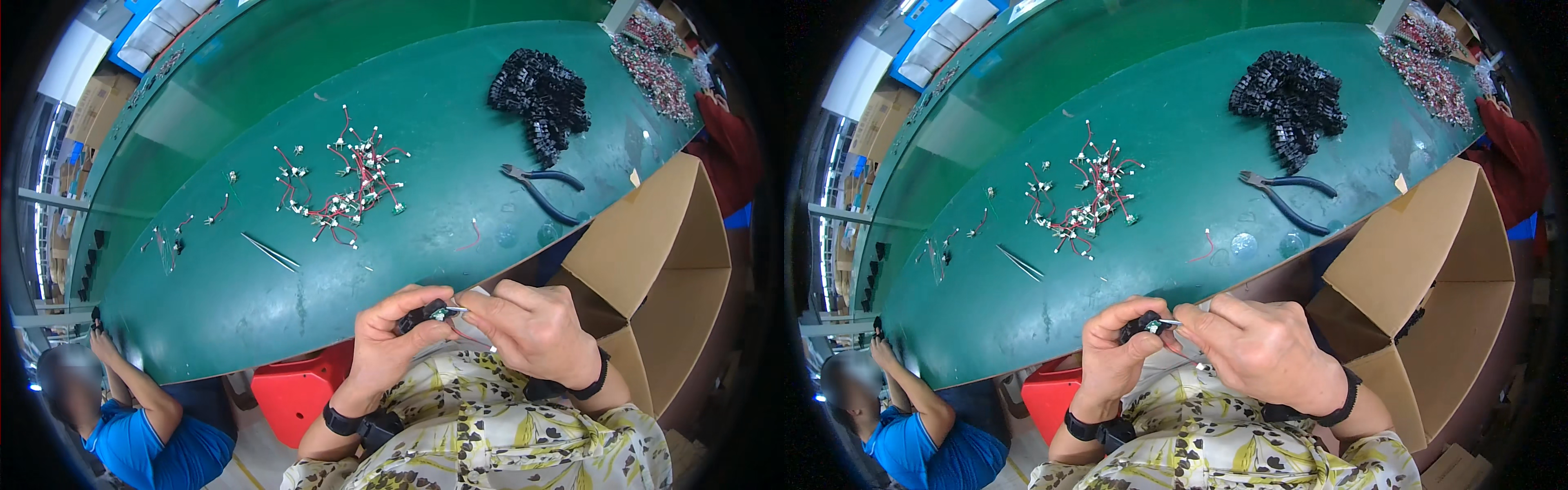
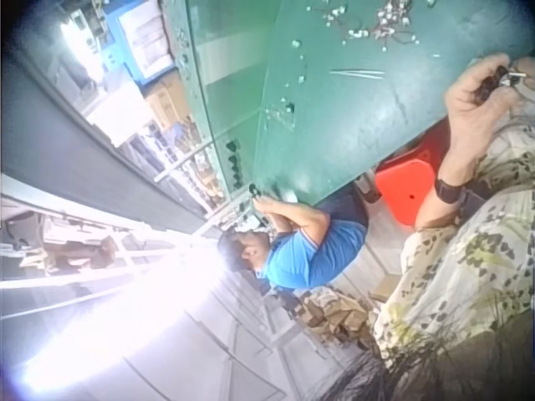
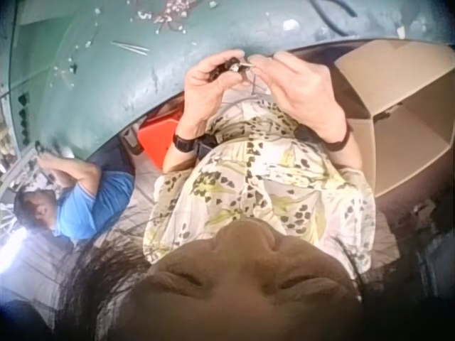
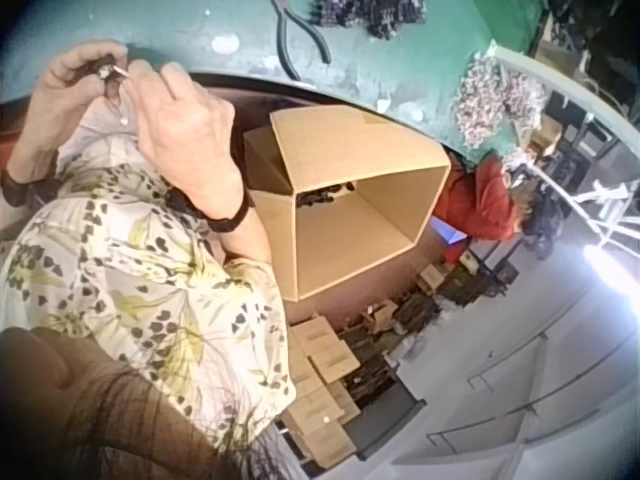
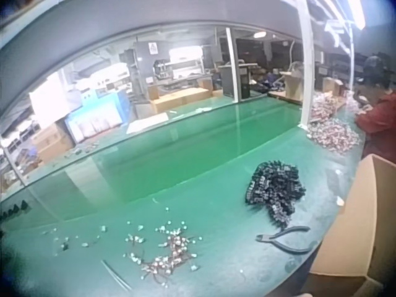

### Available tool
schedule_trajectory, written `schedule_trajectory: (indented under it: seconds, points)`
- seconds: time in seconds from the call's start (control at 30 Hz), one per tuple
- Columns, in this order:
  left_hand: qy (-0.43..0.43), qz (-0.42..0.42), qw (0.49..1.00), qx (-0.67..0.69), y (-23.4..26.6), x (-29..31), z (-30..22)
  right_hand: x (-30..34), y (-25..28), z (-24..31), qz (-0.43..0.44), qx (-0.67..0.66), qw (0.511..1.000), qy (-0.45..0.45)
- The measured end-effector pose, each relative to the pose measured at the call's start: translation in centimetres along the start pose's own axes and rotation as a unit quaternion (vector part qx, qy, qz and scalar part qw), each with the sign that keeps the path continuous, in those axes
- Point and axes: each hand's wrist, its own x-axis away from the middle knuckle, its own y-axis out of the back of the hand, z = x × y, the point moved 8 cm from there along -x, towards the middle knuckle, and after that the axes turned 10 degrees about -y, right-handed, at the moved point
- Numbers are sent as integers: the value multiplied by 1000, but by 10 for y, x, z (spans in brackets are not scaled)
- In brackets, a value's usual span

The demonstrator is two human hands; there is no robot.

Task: The person sits at a green workbench and assembles small electronic components by hand. They repeatedly pick up black plastic connectors and red-and-white wires, inserting the wires into the connector slots. The person handles the items one at a time, occasionally using tweezers to adjust the wires or connectors.

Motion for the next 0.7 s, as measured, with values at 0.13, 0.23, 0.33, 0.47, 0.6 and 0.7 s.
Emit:
schedule_trajectory:
  seconds: [0.13,0.23,0.33,0.47,0.6,0.7]
  points:
    - [8,7,1000,8,2,0,3,1,-3,-3,5,-18,1000,-7]
    - [-18,8,1000,-2,0,-2,-1,2,-7,-7,-14,-58,998,-15]
    - [-39,0,998,-56,0,-4,-9,8,-16,-10,-21,-88,995,-38]
    - [-45,-8,991,-125,3,-7,-16,6,-18,-10,-19,-105,992,-60]
    - [-81,5,980,-184,9,-6,-19,2,-15,-13,9,-137,988,-67]
    - [-65,-33,981,-180,15,-3,-21,2,-13,-26,30,-200,975,-89]
